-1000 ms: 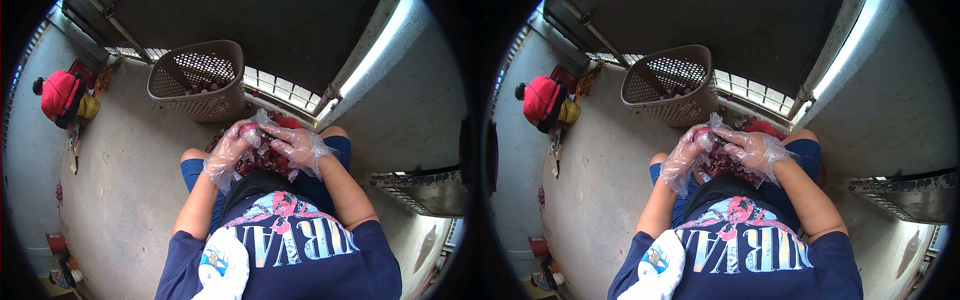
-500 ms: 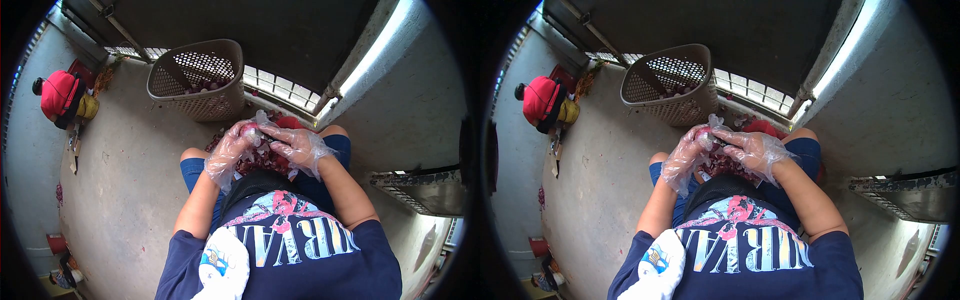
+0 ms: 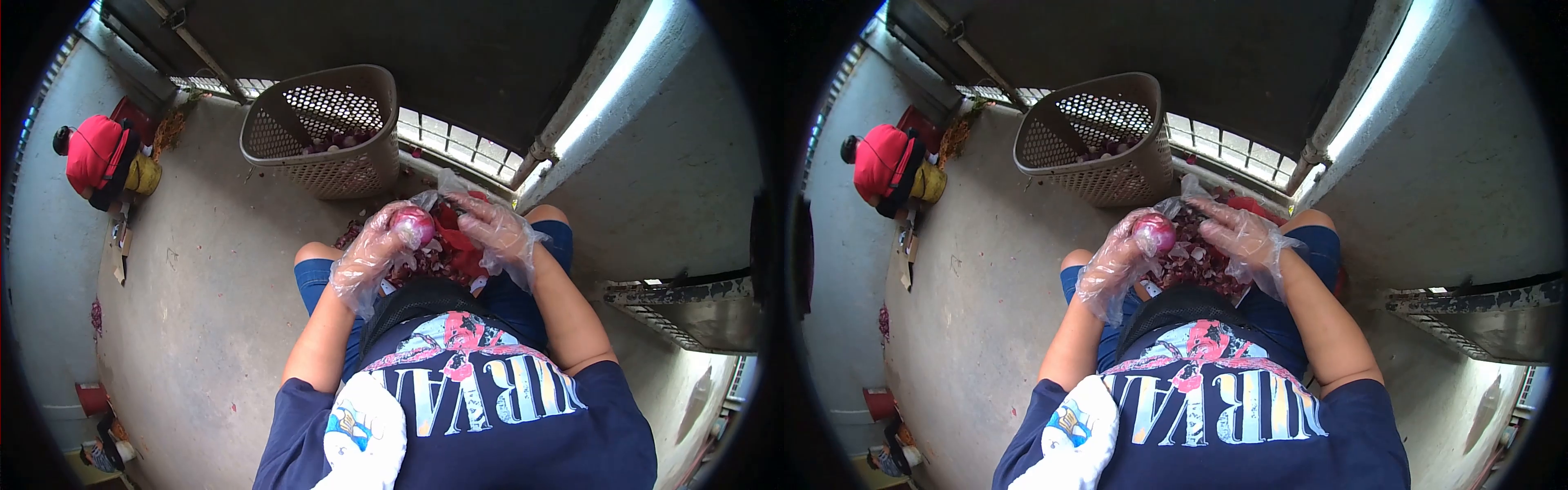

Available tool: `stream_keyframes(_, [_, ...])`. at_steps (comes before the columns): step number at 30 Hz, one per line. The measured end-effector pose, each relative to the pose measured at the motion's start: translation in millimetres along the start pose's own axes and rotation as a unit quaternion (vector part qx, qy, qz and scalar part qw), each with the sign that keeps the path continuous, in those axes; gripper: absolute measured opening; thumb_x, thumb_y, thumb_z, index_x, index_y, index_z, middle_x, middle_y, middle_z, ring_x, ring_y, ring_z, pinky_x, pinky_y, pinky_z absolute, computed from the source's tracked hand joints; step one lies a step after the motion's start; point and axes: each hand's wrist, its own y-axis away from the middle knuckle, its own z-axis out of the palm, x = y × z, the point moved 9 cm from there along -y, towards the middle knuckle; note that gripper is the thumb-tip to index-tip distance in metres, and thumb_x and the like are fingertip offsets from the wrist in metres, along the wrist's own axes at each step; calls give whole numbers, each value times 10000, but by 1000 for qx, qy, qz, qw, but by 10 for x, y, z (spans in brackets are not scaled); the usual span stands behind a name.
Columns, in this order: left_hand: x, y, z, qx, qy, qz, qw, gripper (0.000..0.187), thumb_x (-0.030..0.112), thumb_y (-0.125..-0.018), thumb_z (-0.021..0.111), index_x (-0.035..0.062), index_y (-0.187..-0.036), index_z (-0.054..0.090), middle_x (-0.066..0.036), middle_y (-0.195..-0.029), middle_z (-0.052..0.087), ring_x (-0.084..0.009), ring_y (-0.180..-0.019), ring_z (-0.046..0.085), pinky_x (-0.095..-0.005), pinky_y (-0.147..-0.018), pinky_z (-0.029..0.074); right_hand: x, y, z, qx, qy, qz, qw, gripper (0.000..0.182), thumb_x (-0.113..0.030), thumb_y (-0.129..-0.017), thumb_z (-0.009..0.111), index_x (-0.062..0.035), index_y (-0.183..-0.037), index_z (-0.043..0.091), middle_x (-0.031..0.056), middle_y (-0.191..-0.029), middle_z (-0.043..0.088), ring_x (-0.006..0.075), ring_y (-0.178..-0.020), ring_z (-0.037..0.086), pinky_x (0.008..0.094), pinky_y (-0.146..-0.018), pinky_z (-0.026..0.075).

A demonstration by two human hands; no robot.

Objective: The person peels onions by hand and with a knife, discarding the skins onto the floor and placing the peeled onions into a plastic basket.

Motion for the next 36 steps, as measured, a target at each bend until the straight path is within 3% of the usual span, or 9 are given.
stream_keyframes(2, [5,-18,-41,12,4,2,1000,439,225,-800,622,82,-1188,477,-29,-1014,560,-104,-813,538,-218,-649,449,-122,85,154,-45,-57,23,997,547,-348,-897,510,-154,-1383,353,156,-1373,410,262,-1275,390,318,-1045,286])
stream_keyframes(5, [-54,-37,-68,7,19,-31,999,523,293,-743,667,60,-1177,490,-53,-1058,562,-149,-880,555,-239,-732,459,-406,130,270,-57,138,-128,980,610,-346,-884,520,-157,-1413,282,155,-1371,413,276,-1256,415,333,-1021,320])
stream_keyframes(12, [-11,-19,-47,11,10,-17,1000,528,287,-748,659,50,-1187,486,-55,-1055,559,-140,-930,527,-255,-774,437,-343,128,279,-71,142,-50,986,593,-353,-863,534,-132,-1383,353,167,-1377,396,308,-1289,362,358,-1073,250])
stream_keyframes(14, [-5,-1,-40,18,-6,-37,999,530,286,-748,654,46,-1190,485,-55,-1065,555,-139,-941,520,-251,-789,427,-388,128,242,-28,192,-102,976,518,-332,-874,516,-265,-1365,367,118,-1303,490,329,-1120,524,372,-955,397])
stream_keyframes(20, [-63,-60,-71,23,9,-10,1000,408,208,-802,589,66,-1175,503,-14,-952,566,-70,-725,486,-201,-620,406,-392,133,217,1,256,-75,964,438,-359,-890,492,-355,-1321,412,88,-1268,523,340,-1052,552,403,-915,428])
stream_keyframes(26, [-65,-52,-17,36,63,-14,997,389,200,-802,570,55,-1158,511,-16,-932,575,-57,-713,477,-168,-595,377,-202,13,35,54,187,-66,979,407,-331,-909,469,-284,-1313,448,86,-1292,507,305,-1130,522,363,-965,402])
stream_keyframes(30, [-48,-36,-62,35,55,-16,998,385,200,-801,573,54,-1152,515,-18,-939,574,-55,-711,475,-158,-583,371,-379,129,104,-16,158,-103,982,465,-331,-890,501,-175,-1324,443,94,-1320,485,265,-1204,473,328,-1009,352])
stream_keyframes(32, [-65,-55,-55,6,47,-23,999,459,272,-782,630,67,-1174,504,-19,-1037,558,-90,-875,524,-199,-736,427,-483,170,161,-13,161,-116,980,474,-330,-884,502,-216,-1338,420,86,-1329,475,289,-1173,496,343,-991,374])
stream_keyframes(36, [-99,-58,-74,18,25,-29,999,460,266,-784,625,61,-1177,501,-30,-1050,556,-96,-882,524,-209,-750,425,-434,158,224,-34,231,-62,971,477,-338,-882,500,-309,-1345,389,75,-1315,482,330,-1081,544,386,-933,423])
